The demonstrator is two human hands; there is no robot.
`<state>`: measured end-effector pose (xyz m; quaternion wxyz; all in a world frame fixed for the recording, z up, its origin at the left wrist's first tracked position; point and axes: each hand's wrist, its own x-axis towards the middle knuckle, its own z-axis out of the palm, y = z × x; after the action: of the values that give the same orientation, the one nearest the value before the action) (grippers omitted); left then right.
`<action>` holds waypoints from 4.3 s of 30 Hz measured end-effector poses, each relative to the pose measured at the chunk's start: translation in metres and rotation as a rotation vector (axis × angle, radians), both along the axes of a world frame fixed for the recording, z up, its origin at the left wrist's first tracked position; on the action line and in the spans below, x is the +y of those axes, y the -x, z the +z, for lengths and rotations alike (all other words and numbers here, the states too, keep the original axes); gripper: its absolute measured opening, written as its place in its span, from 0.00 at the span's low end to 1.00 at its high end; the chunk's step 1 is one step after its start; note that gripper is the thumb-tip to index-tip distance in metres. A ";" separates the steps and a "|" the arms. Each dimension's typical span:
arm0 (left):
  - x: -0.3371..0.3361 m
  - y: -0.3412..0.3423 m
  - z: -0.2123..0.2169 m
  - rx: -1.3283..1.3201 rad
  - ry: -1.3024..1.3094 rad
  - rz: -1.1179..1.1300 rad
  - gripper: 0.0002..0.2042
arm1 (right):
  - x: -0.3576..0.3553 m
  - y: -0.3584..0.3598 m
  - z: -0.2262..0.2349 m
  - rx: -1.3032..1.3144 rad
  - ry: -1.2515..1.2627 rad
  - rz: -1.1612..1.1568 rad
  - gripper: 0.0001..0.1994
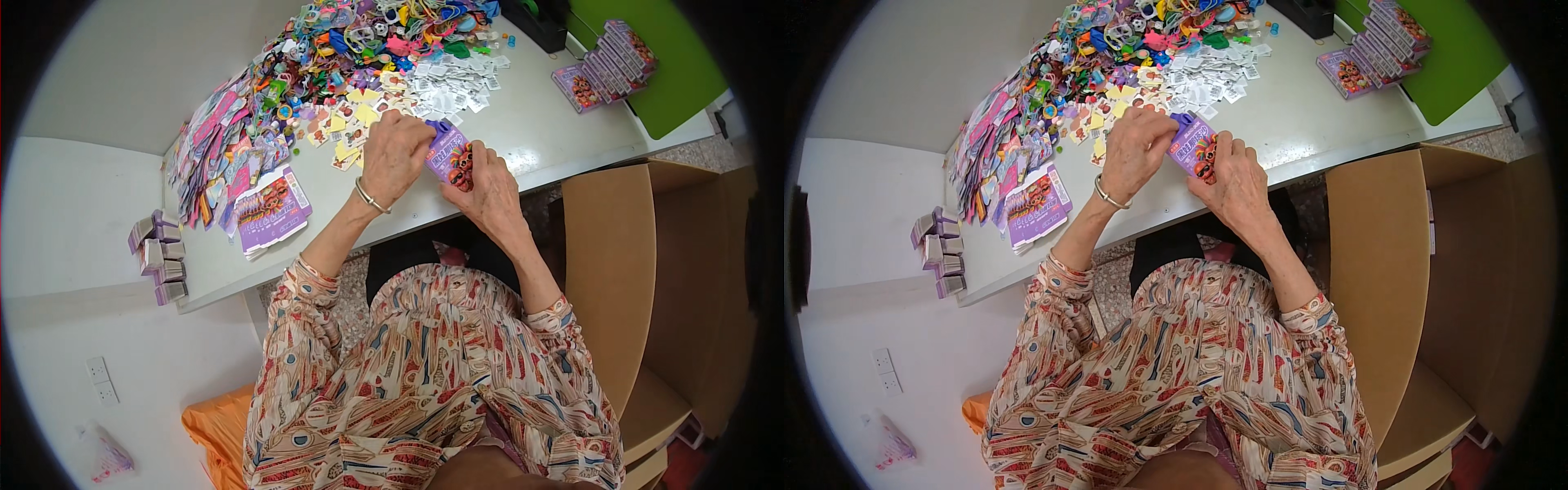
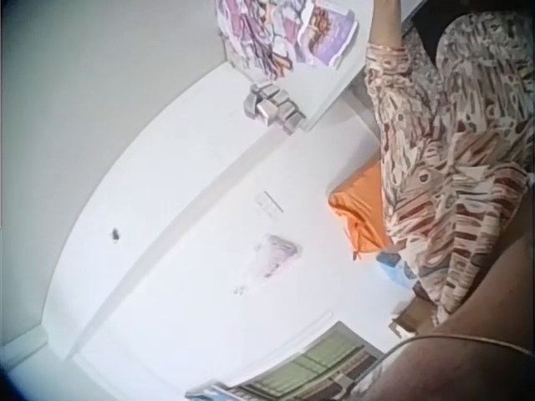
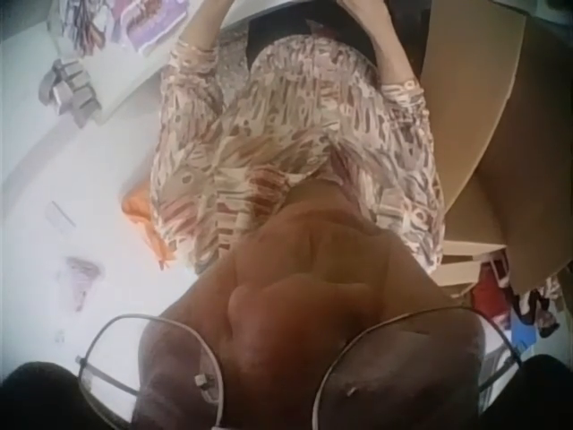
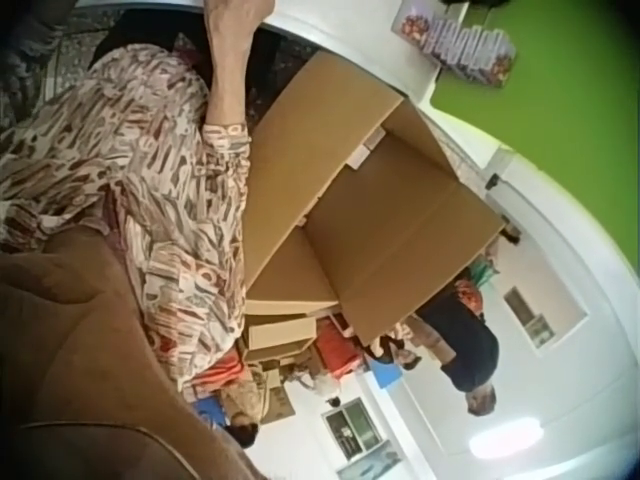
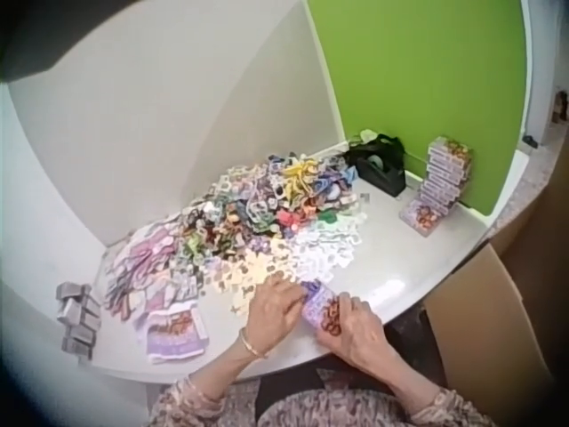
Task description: Packing small colorful toy pieces into small boxes.
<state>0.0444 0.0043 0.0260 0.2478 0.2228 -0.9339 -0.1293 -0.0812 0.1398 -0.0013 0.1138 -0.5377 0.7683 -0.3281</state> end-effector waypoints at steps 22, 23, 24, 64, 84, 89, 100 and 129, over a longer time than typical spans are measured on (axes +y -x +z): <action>-0.012 0.007 -0.012 -0.194 -0.683 -0.165 0.12 | -0.010 0.007 -0.008 -0.066 0.088 0.035 0.44; -0.008 0.005 -0.018 -0.061 -0.769 -0.142 0.14 | -0.010 0.008 -0.008 -0.066 0.087 0.035 0.44; -0.003 0.002 -0.023 0.074 -0.853 -0.119 0.16 | -0.010 0.009 -0.009 -0.084 0.115 0.026 0.43; 0.036 0.009 -0.016 0.446 -1.385 0.151 0.10 | -0.005 0.023 -0.007 0.005 0.076 0.202 0.43; 0.084 0.018 -0.050 0.222 -0.297 0.210 0.24 | -0.011 0.027 -0.028 0.045 0.192 0.219 0.36; 0.077 0.009 -0.050 0.414 -0.541 0.113 0.21 | -0.005 0.028 -0.017 0.071 0.100 0.124 0.32; -0.048 -0.210 -0.019 -0.697 0.079 0.537 0.48 | -0.013 0.086 -0.009 0.647 0.002 -0.157 0.38; 0.022 -0.029 0.009 0.118 -0.119 0.215 0.08 | -0.028 -0.058 -0.017 -0.164 0.163 0.052 0.50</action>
<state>0.0729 0.0259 0.0355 0.3012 0.3279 -0.8791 -0.1701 -0.0232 0.1119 -0.0187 0.1410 -0.5363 0.7129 -0.4292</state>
